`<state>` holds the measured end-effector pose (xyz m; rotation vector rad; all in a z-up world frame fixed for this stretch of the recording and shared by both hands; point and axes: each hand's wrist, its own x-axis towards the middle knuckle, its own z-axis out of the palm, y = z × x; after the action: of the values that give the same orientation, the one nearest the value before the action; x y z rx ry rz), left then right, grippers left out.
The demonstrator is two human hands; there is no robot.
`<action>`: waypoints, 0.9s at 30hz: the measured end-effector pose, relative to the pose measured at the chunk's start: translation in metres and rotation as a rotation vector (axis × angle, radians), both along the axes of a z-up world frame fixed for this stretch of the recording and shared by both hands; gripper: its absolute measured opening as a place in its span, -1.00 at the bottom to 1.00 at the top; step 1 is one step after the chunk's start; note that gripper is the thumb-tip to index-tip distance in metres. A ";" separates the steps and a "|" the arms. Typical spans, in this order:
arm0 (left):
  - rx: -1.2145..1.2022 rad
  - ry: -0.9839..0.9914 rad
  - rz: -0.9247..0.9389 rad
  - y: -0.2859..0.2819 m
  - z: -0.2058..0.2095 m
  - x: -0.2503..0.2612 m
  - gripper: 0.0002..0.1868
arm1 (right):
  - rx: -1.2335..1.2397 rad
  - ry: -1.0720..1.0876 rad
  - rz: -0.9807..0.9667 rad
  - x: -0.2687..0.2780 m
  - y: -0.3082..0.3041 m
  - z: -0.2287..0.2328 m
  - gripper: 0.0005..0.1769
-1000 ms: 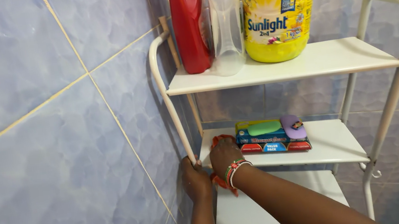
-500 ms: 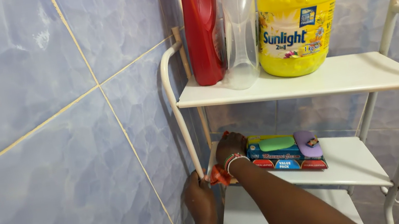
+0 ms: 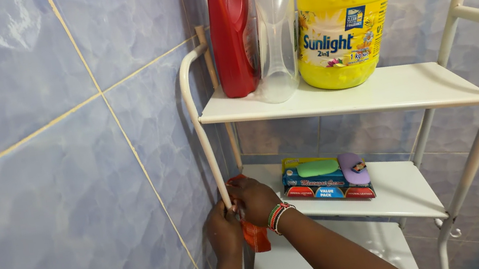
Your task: The person wipes down a bathroom shelf using a cloth and then cleans the inside of the toilet bowl using a toilet brush.
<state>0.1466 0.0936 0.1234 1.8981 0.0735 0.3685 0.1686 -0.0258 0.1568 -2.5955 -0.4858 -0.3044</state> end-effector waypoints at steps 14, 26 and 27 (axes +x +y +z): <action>0.040 -0.119 0.086 -0.006 -0.022 0.009 -0.80 | -0.035 -0.525 -0.078 -0.091 -0.080 -0.053 -0.44; 0.093 -0.315 0.309 -0.045 0.026 -0.042 -0.29 | 0.183 -0.224 -0.217 -0.170 -0.140 0.010 -0.28; 0.125 -0.386 0.249 -0.050 0.036 -0.051 -0.32 | 0.223 -0.268 -0.190 -0.173 -0.142 0.025 -0.27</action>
<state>0.0958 0.0435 0.1599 1.9115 0.0294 0.9207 -0.0046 -0.1676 0.1818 -2.3954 -0.2753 -0.7349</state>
